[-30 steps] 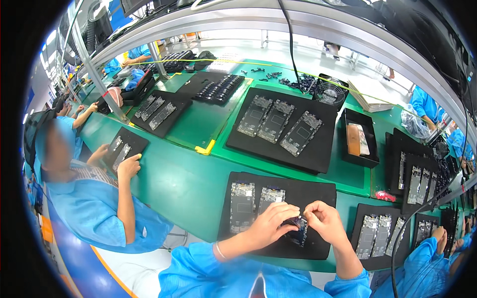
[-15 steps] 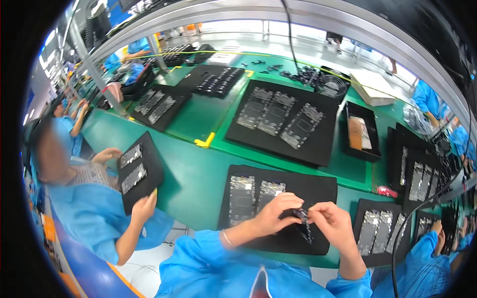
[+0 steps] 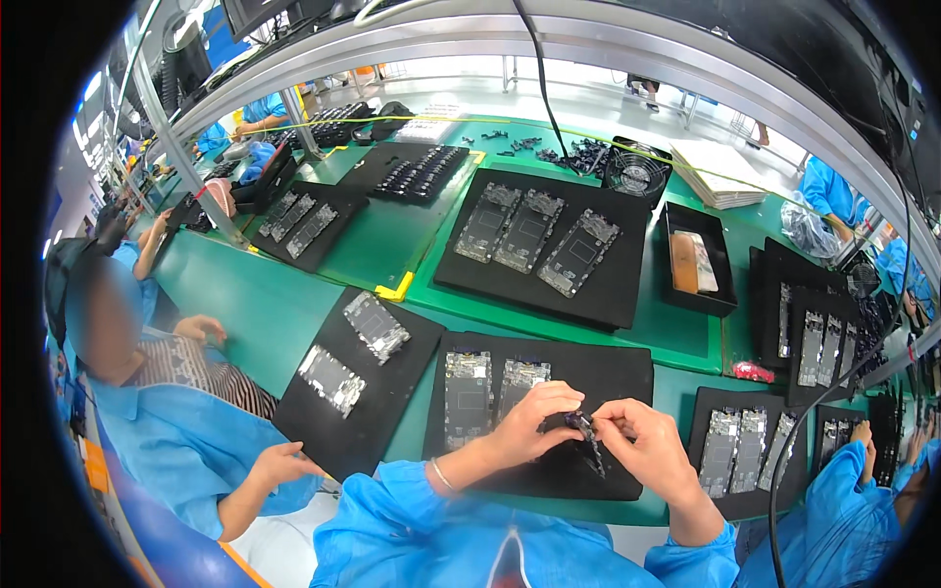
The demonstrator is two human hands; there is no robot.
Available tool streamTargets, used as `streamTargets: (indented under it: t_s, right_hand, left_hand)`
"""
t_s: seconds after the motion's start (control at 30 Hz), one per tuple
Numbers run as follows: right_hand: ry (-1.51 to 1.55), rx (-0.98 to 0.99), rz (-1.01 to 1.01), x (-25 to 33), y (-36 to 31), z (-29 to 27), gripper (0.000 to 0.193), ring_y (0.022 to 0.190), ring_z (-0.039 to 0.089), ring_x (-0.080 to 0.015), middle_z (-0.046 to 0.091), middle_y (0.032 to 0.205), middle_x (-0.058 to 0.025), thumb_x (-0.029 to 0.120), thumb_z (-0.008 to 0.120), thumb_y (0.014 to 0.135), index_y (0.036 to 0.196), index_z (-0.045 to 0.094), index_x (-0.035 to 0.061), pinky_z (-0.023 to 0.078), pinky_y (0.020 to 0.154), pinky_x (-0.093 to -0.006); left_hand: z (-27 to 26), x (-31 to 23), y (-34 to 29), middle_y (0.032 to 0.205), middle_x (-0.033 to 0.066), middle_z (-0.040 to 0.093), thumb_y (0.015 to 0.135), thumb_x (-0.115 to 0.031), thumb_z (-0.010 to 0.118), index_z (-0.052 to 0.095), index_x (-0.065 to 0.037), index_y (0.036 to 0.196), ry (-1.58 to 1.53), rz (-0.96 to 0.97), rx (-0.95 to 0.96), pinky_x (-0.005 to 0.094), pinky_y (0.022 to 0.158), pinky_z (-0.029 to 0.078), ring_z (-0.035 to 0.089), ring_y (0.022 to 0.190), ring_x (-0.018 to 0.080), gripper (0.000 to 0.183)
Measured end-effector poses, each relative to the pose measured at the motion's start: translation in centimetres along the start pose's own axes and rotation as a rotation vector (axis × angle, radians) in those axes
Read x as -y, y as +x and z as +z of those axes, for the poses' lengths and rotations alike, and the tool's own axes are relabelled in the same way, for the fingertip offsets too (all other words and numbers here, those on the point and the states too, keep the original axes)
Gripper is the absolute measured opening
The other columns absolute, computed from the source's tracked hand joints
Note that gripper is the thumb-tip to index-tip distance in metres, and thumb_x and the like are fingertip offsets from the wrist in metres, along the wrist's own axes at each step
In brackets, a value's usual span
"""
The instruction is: The person assembles electronic components onto circuit boards at a factory workstation. They pick up small parts, align them with the board, and press them into place by hand. The worker handles multiple boards sequentially, moving them between trays on the green table.
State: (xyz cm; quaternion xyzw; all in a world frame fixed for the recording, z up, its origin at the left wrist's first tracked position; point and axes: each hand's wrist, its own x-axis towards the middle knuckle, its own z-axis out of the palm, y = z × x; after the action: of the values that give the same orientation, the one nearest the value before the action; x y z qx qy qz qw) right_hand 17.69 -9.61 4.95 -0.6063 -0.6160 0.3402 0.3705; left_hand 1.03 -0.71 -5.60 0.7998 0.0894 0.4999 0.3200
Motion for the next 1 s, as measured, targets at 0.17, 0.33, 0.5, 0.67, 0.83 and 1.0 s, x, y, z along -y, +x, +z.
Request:
streamTargets:
  t_s: [0.17,0.33,0.5,0.67,0.83,1.0]
  right_hand:
    - [-0.011,0.002,-0.023,-1.2,0.2,0.2,0.013,0.076,0.066,-0.0196,0.065,0.088,-0.0112,0.009,0.059,0.084,0.094,0.058,0.0008,0.053,0.067,-0.0295]
    - [0.248,0.03,0.126,-2.8,1.4,0.4,0.011,0.076,0.063,-0.0129,0.063,0.082,-0.0074,0.007,0.058,0.084,0.093,0.057,0.0001,0.051,0.067,-0.0266]
    - [0.377,-0.062,0.069,-5.3,2.4,1.0,0.01,0.074,0.061,-0.0108,0.063,0.079,-0.0065,0.004,0.056,0.084,0.092,0.055,-0.0018,0.05,0.067,-0.0243]
    - [0.589,-0.382,-0.158,-8.1,2.0,-1.1,0.008,0.075,0.058,-0.0139,0.057,0.083,-0.007,0.003,0.054,0.088,0.095,0.052,-0.0001,0.05,0.065,-0.0258]
    - [0.272,-0.303,-0.133,-6.9,2.0,0.6,0.027,0.074,0.055,-0.0185,0.06,0.086,-0.0114,0.021,0.055,0.092,0.1,0.056,-0.0051,0.047,0.067,-0.03]
    - [0.442,-0.283,-0.39,-13.2,1.5,1.9,0.033,0.074,0.053,-0.0184,0.058,0.088,-0.0097,0.029,0.053,0.092,0.107,0.054,0.0,0.046,0.066,-0.0295]
  left_hand:
    - [0.1,0.1,0.1,0.115,0.0123,0.055,0.069,-0.006,0.077,0.048,-0.006,0.114,-0.035,-0.019,0.008,0.0403,0.094,0.042,0.051,0.11,0.0307,0.054]
    - [0.1,0.6,0.3,0.115,0.0121,0.055,0.069,-0.007,0.077,0.048,-0.006,0.115,-0.042,-0.026,0.022,0.0404,0.094,0.042,0.051,0.11,0.0307,0.054]
    - [-0.3,0.7,-0.6,0.115,0.0119,0.055,0.07,-0.01,0.076,0.047,-0.005,0.118,0.003,-0.161,0.028,0.0392,0.093,0.042,0.052,0.11,0.0297,0.056]
    - [3.6,0.9,2.9,0.107,0.0154,0.054,0.071,-0.011,0.07,0.05,-0.001,0.114,-0.038,-0.444,0.082,0.0376,0.089,0.043,0.052,0.103,0.0306,0.049]
    - [12.9,12.1,0.2,0.094,0.0094,0.052,0.056,-0.011,0.07,0.053,0.0,0.091,0.499,-0.231,0.201,0.0343,0.074,0.04,0.048,0.093,0.025,0.04]
    - [10.4,10.2,0.9,0.104,0.0073,0.05,0.052,-0.024,0.075,0.055,-0.001,0.094,0.782,-0.166,0.075,0.0308,0.076,0.039,0.042,0.103,0.0257,0.052]
